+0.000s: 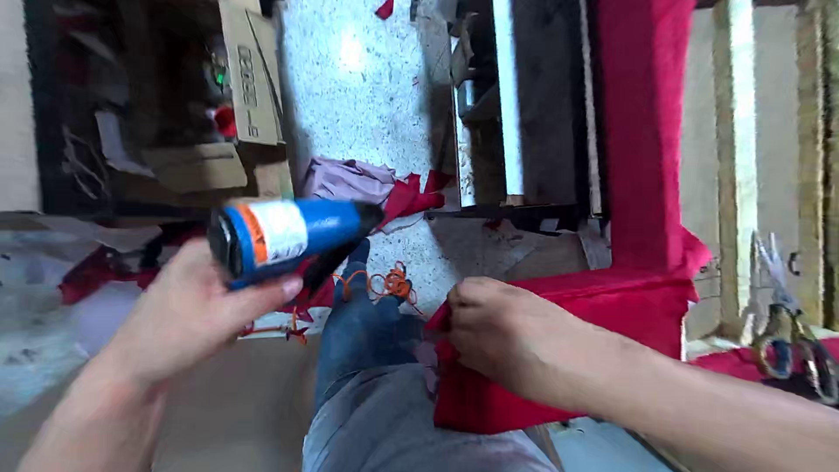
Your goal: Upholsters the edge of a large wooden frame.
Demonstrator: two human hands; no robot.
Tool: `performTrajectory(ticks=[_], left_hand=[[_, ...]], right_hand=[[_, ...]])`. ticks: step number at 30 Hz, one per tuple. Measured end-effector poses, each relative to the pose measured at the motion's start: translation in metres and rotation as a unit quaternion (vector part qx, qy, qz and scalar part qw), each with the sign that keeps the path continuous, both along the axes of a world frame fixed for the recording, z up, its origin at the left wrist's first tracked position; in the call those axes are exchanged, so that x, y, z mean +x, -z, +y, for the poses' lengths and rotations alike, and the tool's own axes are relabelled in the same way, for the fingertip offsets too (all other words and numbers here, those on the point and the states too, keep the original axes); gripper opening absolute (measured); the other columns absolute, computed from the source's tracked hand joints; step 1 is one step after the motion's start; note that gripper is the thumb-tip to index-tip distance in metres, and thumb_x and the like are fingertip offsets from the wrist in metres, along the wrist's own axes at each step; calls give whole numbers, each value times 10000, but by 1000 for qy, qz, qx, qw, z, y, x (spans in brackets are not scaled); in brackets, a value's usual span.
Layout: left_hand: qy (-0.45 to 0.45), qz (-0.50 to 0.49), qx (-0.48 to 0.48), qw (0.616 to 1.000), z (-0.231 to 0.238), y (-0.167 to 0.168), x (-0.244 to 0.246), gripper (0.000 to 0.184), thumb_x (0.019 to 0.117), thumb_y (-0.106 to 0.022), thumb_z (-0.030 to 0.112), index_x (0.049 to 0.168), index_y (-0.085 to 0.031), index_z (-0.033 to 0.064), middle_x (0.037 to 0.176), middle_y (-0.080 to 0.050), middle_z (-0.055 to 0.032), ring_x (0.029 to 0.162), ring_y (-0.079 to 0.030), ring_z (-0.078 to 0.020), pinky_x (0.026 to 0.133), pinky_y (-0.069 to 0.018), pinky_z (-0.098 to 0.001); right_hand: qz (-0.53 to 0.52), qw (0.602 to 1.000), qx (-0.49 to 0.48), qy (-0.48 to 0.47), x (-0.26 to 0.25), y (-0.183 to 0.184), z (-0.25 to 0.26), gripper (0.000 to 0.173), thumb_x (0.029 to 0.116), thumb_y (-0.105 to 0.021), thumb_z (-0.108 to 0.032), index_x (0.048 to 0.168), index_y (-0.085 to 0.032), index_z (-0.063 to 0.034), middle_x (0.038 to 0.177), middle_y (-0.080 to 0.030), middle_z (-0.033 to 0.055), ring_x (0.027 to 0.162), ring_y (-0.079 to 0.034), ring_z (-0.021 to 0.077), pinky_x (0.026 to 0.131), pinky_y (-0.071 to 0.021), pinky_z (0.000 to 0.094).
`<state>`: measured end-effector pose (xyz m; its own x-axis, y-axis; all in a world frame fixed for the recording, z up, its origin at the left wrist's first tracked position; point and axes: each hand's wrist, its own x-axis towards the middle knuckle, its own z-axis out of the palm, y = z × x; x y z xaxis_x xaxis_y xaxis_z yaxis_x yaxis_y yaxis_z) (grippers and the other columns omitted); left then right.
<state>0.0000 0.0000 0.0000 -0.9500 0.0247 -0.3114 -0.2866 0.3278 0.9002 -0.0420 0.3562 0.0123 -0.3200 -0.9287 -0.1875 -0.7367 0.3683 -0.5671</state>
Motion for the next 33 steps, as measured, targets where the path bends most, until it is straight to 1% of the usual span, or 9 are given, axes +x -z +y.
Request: performTrajectory(ticks=[2,4,8,12,19,22,24,28,33], left_hand=[[-53,-49,81,994,-1,40,49,425,753,-842,531,1060,-728,260,862,-741,19,701,-712,-124,623,-624,-320],[-47,-43,167,984,16,68,79,360,765,-857,480,1059,-745,304,941,-755,93,830,-719,-42,743,-622,-252],[-11,-43,288,957,61,106,96,354,832,-846,396,1127,-734,236,1013,-760,50,917,-730,-75,826,-629,-295],[30,-17,262,964,96,109,74,316,825,-821,457,1050,-730,254,976,-752,143,942,-707,29,839,-618,-218],[50,-1,225,973,116,108,71,300,825,-809,383,1009,-728,161,923,-738,122,907,-687,73,823,-598,-173],[15,18,153,988,105,106,85,305,838,-789,465,984,-731,204,876,-730,132,838,-691,58,757,-613,-201],[-48,-17,139,989,87,109,108,329,835,-786,487,1007,-730,212,864,-736,102,779,-707,-10,700,-628,-270],[-203,-118,139,962,54,113,171,470,737,-830,532,1028,-715,181,785,-723,1,629,-690,-136,585,-610,-348],[-249,-94,196,944,59,127,248,395,745,-841,489,1001,-737,207,777,-710,-37,571,-655,-155,536,-581,-318]], right_hand=[[81,994,48,-58,9,-14,8,255,1044,-483,-190,952,-708,-116,976,-707,19,1150,-629,233,1153,-397,489],[148,980,98,-87,18,-27,15,287,1052,-416,-148,1097,-698,-121,1164,-714,18,1249,-602,229,1170,-363,528],[235,952,158,-116,30,-46,13,314,1061,-394,-114,1197,-671,-169,1270,-673,-31,1178,-554,185,969,-353,405],[218,956,150,-124,26,-47,12,301,1068,-412,-151,1179,-692,-162,1255,-698,-37,957,-578,183,774,-390,352],[110,983,130,-71,20,-42,15,256,1075,-452,-206,1115,-703,-174,1154,-716,-42,926,-614,165,763,-453,345],[91,991,66,67,20,-47,13,245,1076,-501,-305,1093,-724,-206,1006,-733,-59,949,-660,121,830,-515,343],[140,985,16,102,26,-55,3,247,1054,-532,-333,1185,-703,-212,1085,-714,-37,1061,-635,129,930,-486,362],[74,976,126,-158,47,-51,-35,645,997,-437,-671,1445,-531,-217,1391,-607,30,1384,-506,230,1191,-340,529],[125,928,186,-296,52,-44,-50,413,929,-650,-531,941,-708,-122,800,-661,14,890,-677,250,1185,-340,620]])
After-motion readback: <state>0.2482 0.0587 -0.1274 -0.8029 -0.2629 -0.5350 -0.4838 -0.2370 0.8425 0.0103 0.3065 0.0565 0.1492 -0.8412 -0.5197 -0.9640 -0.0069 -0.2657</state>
